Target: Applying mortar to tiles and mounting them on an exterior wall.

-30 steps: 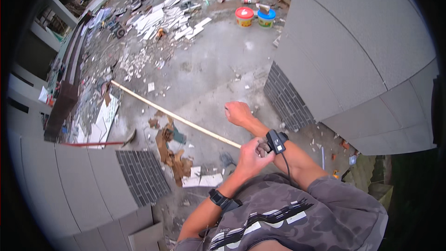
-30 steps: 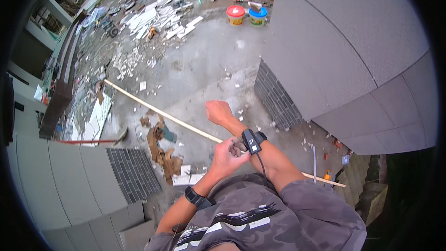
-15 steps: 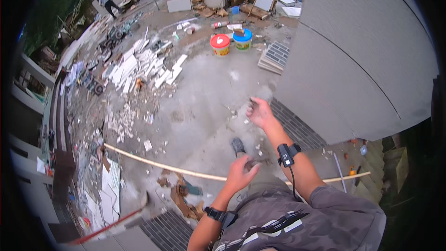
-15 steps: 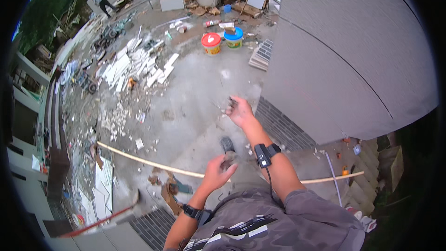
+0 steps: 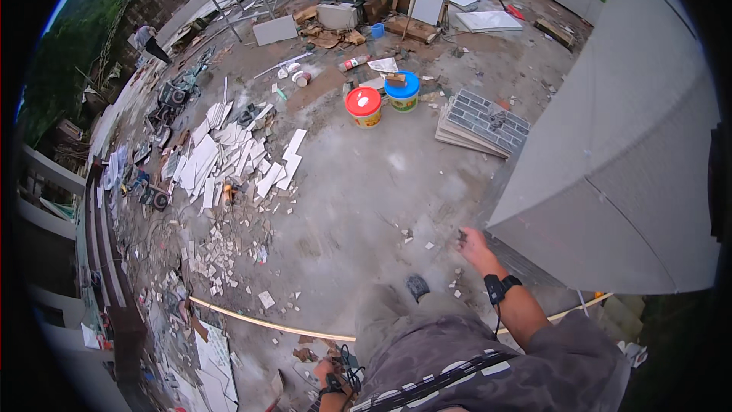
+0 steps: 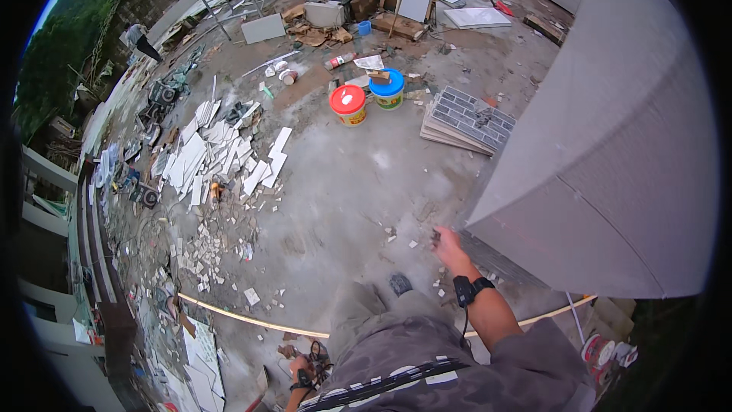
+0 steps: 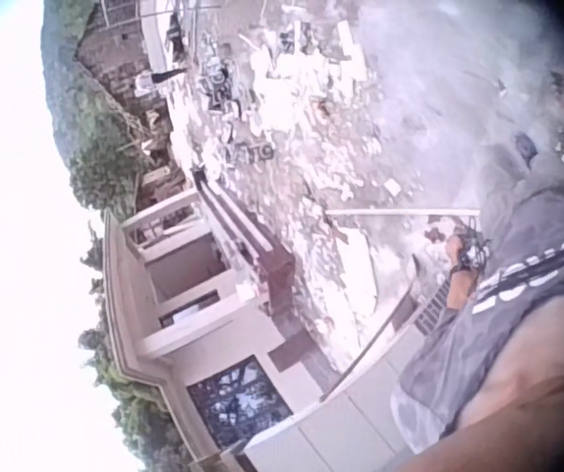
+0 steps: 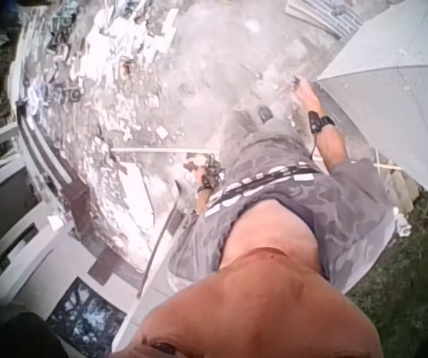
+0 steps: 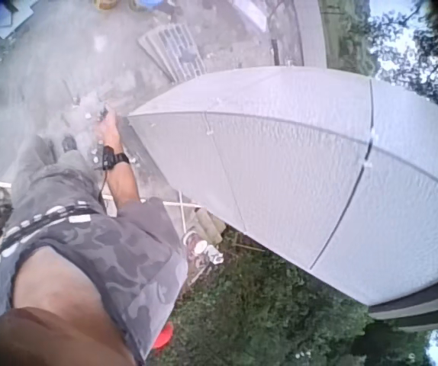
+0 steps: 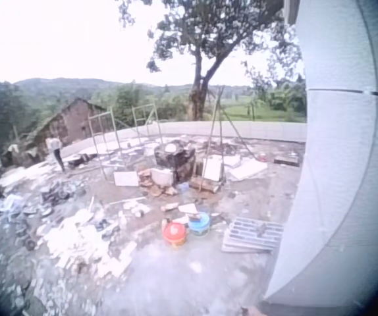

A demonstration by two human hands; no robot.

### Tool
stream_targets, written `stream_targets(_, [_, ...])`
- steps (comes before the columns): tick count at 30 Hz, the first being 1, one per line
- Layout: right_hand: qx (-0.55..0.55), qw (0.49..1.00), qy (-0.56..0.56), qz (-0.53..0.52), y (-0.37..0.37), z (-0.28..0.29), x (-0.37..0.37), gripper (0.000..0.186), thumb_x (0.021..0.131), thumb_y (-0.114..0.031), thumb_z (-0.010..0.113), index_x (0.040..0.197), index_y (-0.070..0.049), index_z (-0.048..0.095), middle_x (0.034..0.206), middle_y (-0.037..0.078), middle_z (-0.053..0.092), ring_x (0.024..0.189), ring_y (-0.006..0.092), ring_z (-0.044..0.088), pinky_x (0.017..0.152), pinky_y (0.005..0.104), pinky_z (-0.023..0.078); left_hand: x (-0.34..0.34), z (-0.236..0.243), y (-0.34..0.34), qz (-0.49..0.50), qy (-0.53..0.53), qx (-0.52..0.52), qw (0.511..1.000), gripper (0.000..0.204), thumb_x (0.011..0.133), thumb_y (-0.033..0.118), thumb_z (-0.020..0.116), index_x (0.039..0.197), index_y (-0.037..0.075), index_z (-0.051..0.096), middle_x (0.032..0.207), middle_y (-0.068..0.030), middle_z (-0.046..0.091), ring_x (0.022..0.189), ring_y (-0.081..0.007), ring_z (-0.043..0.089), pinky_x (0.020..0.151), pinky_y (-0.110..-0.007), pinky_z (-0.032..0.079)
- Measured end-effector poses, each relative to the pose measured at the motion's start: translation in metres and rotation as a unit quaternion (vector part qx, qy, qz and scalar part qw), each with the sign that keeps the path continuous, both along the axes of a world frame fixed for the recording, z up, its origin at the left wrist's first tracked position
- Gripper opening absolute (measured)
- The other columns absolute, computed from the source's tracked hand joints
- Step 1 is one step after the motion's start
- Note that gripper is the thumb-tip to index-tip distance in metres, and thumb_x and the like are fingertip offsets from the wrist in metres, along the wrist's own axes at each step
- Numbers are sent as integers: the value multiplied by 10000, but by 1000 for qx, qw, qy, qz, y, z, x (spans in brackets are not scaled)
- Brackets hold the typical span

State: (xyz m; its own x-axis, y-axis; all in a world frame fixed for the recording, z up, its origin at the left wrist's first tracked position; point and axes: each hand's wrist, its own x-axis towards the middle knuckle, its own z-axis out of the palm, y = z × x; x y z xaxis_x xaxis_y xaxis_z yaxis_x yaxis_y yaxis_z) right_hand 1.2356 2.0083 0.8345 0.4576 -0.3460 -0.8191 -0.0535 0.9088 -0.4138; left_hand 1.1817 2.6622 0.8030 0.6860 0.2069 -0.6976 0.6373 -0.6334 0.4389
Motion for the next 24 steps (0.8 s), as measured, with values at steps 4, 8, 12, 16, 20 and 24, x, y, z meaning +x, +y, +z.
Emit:
stream_targets(4, [-278,905,198,252,-8,-15,12,138,850,-172,632,803,-43,649,686,76,627,588,195,612,503,367,465,73,-25,-34,50,-19,-72,996,221,877,147,589,719,-6,611,647,-113,630,499,-204,582,410,-335,453])
stream_targets(8, [-441,731,357,379,-43,-138,-38,229,824,-181,625,674,-21,691,647,134,665,539,222,651,481,393,486,190,-37,-58,-197,-30,-28,980,263,908,204,568,742,17,649,658,-111,638,539,-213,604,460,-361,468])
stream_targets(12, [-357,798,370,315,-9,-84,-7,224,807,-141,615,656,12,678,655,136,671,528,230,646,475,405,486,352,-49,-54,-248,-33,29,968,327,940,264,546,736,25,636,638,-118,618,520,-239,582,509,-397,463])
stream_targets(16, [-298,856,381,182,19,-51,76,162,850,-110,651,765,27,662,665,121,643,541,226,615,444,383,462,532,-57,-85,84,8,-85,993,361,962,312,549,746,30,613,576,-64,546,484,-185,514,470,-363,431])
stream_targets(20, [-332,845,329,260,31,-38,172,156,859,-121,661,774,10,669,654,98,645,537,177,606,451,324,451,678,-39,-120,-22,-96,-67,993,415,975,303,507,748,-28,612,549,-71,529,469,-202,520,464,-377,417])
stream_targets(24, [-308,872,304,230,32,-17,271,172,833,-124,651,775,37,667,620,103,639,515,189,618,437,334,472,777,-19,-190,-27,-134,-52,989,462,977,301,488,656,-25,556,519,-64,492,430,-194,485,416,-378,370])
